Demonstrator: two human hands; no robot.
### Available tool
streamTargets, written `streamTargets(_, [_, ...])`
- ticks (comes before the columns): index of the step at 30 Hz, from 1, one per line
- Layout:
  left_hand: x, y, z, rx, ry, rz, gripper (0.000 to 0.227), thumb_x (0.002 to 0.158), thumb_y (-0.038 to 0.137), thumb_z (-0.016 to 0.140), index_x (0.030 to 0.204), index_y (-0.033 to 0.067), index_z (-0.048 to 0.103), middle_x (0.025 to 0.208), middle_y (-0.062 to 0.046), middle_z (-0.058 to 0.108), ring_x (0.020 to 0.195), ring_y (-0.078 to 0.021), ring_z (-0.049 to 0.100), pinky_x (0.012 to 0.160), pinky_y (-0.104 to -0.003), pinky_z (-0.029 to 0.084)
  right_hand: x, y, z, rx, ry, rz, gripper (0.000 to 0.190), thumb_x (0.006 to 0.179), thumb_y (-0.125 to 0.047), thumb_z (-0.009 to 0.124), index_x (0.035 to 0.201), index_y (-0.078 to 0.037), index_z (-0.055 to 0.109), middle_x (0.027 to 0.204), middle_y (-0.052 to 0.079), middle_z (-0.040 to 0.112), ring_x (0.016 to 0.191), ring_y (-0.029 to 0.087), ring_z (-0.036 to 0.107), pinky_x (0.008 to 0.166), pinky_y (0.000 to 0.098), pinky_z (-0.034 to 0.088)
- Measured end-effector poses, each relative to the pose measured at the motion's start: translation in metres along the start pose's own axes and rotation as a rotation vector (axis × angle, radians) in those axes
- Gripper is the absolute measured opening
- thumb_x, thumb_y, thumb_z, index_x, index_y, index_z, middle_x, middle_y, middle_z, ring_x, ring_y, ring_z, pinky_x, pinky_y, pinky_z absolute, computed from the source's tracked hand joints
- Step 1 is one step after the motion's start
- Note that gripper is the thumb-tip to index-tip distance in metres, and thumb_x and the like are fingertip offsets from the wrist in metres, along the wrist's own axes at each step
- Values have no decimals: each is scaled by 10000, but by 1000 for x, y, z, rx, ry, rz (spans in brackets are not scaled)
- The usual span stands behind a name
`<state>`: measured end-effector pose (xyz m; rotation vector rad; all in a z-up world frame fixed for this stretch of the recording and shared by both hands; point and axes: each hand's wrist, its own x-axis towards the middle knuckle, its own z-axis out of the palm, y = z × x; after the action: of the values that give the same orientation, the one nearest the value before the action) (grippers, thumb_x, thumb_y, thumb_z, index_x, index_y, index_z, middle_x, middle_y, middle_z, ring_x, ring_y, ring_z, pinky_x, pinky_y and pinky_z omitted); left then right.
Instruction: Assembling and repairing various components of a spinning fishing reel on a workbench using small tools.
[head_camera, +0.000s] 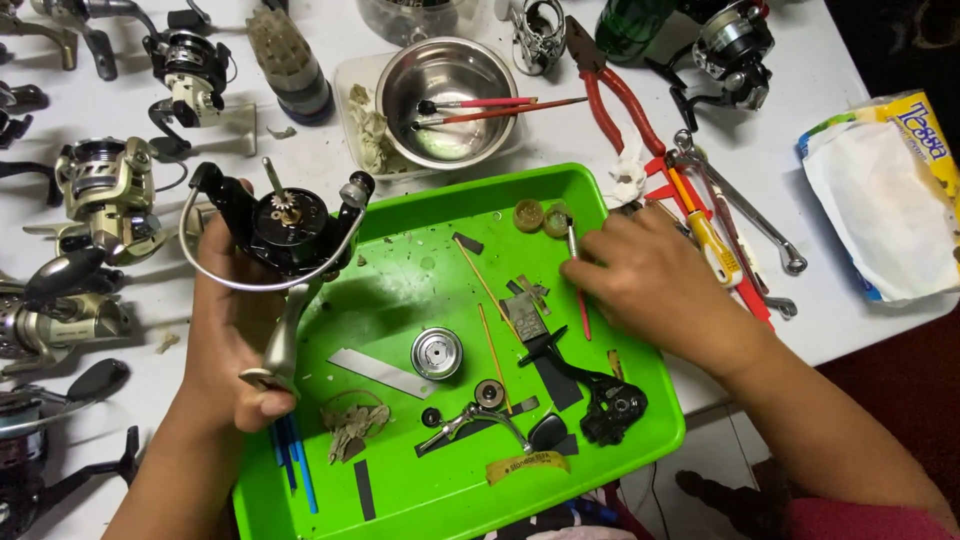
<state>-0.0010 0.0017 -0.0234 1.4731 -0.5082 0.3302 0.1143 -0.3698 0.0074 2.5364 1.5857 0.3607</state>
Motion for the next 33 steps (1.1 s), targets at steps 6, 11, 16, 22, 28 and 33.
streamTargets(6, [-2,2,1,-53,32,-64,1224,692,498,773,1652,107,123,1661,-197,301,1566,-355,345,1373,-536,293,-1,-6,13,-77,-9,-66,198,733,-17,768,769,-163,639,755,11,586,763,247,551,676,394,410])
streamTargets(11, [2,8,4,-20,31,-69,1232,708,546,752,1644,66,112,1626,-201,321,1539,-349,365,1365,-528,310,-1,2,5,-69,40,-125,167,832,-40,749,877,-158,640,849,14,638,785,237,568,684,383,426])
streamTargets(16, [0,7,1,-20,26,-107,1245,689,545,759,1636,63,111,1615,-206,330,1535,-355,374,1360,-526,306,-4,14,-8,164,249,-101,120,940,-132,783,998,-78,694,1012,84,748,814,250,602,682,382,439])
streamTargets(22, [-4,4,-1,-1,-16,-31,1193,716,478,724,1669,145,87,1731,-216,167,1617,-388,256,1383,-592,267,-3,17,0,555,475,194,132,919,47,802,1026,22,729,1003,146,771,893,253,718,883,406,557])
streamTargets(28, [-5,6,-1,-36,-16,-64,1185,725,471,734,1663,152,83,1722,-210,168,1602,-395,271,1366,-625,313,1,15,14,537,442,357,107,933,19,829,1013,4,760,956,118,758,850,227,662,795,347,504])
streamTargets(33, [-6,6,0,34,10,-74,1212,696,537,722,1661,136,107,1709,-223,199,1582,-385,306,1378,-569,289,2,17,28,469,404,321,127,930,-55,865,1019,-41,776,865,98,700,766,230,594,728,375,453])
